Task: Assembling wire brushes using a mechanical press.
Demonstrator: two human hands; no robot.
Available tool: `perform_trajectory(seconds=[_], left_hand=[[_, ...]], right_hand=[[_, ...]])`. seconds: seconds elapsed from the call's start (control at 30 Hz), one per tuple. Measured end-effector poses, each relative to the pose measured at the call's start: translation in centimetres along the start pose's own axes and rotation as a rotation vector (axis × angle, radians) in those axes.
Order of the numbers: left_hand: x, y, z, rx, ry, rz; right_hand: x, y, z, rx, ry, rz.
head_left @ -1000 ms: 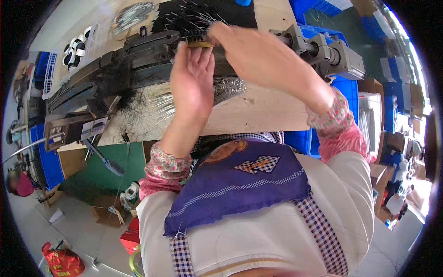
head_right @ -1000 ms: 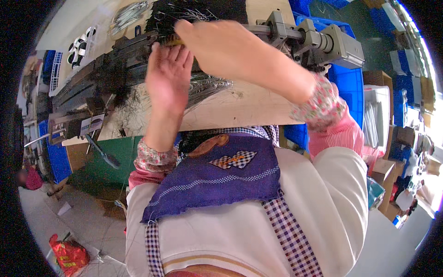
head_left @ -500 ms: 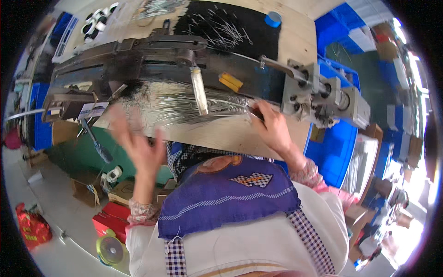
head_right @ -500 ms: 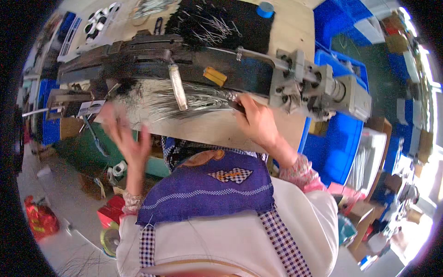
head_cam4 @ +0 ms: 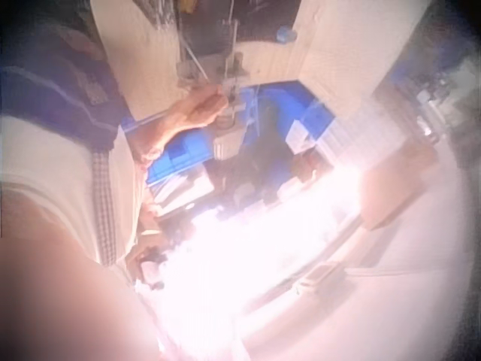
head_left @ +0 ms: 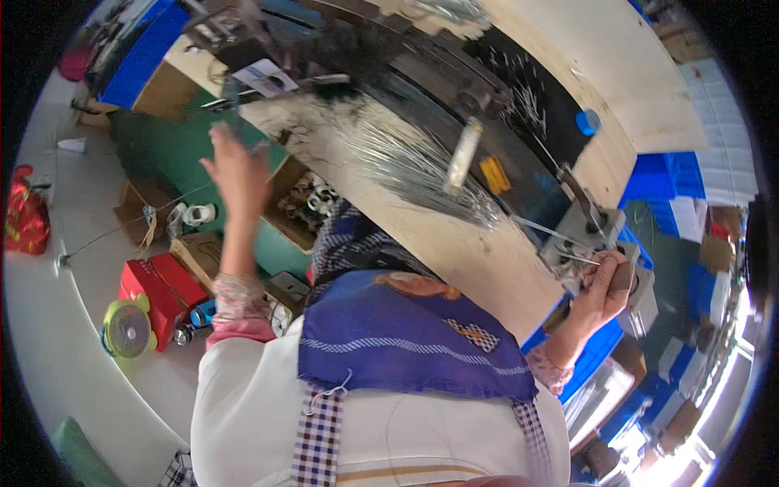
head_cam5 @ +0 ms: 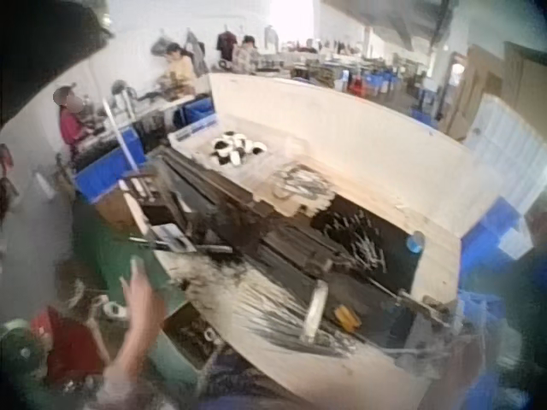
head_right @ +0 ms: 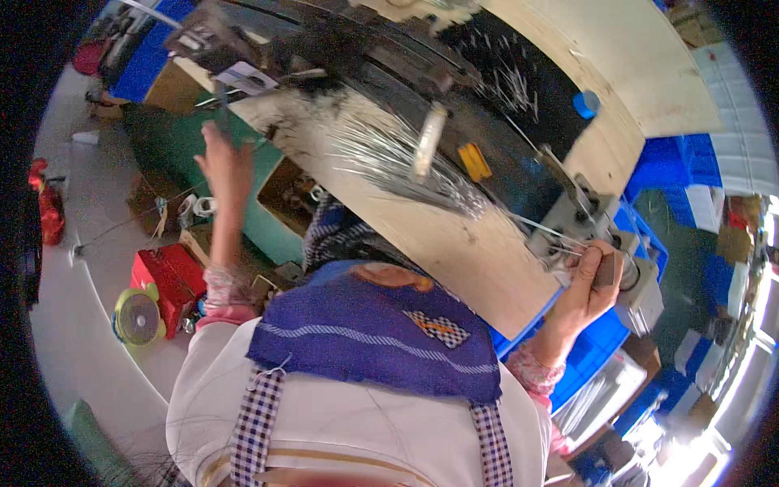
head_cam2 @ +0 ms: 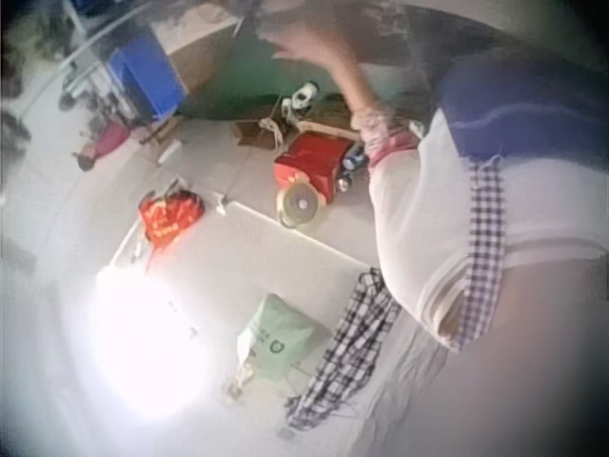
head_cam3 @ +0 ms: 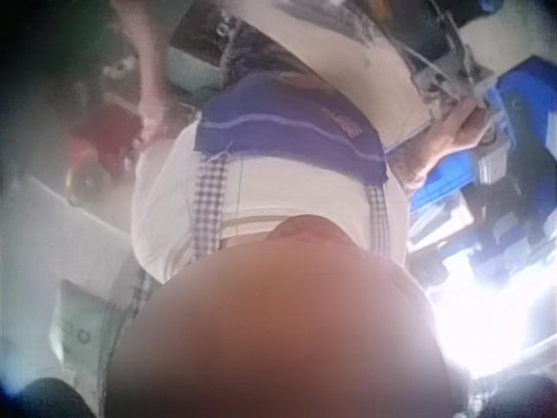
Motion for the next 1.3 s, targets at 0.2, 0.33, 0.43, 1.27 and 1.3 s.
perform_trajectory(seconds=[0.2,0.33,0.43,1.27,1.3], left_hand=[[-13.7,-0.3,18.5,0.397,-1.426,-0.627],[-13.9,-0.3,19.7,0.175,-1.595,-1.473],[-8.7,0.2,17.0,0.27,-1.562,-0.921],[-10.7,2.7,21.8,0.379,-1.496,-0.992],[-10.7,2.6,24.6,0.456,-1.394,-1.02]], right_hand=[[7.5,-0.6,-6.0,-0.297,-0.033,-0.522],[10.3,-0.2,-9.2,-0.329,-0.069,-0.536],[9.3,3.2,-7.1,-0.22,-0.296,-0.396],[17.0,11.5,-1.2,-0.84,-0.761,-0.393],[17.5,13.3,0.6,-0.873,-0.868,-0.41]])
Point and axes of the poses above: each hand's wrist, its own y-axis towards the middle knuckle, its own x-axis out of the palm, z = x × y, the point moved 3 cm from there along y, towards the middle knuckle, and after that the axes turned 12 degrees about z, right-handed, at the moved point
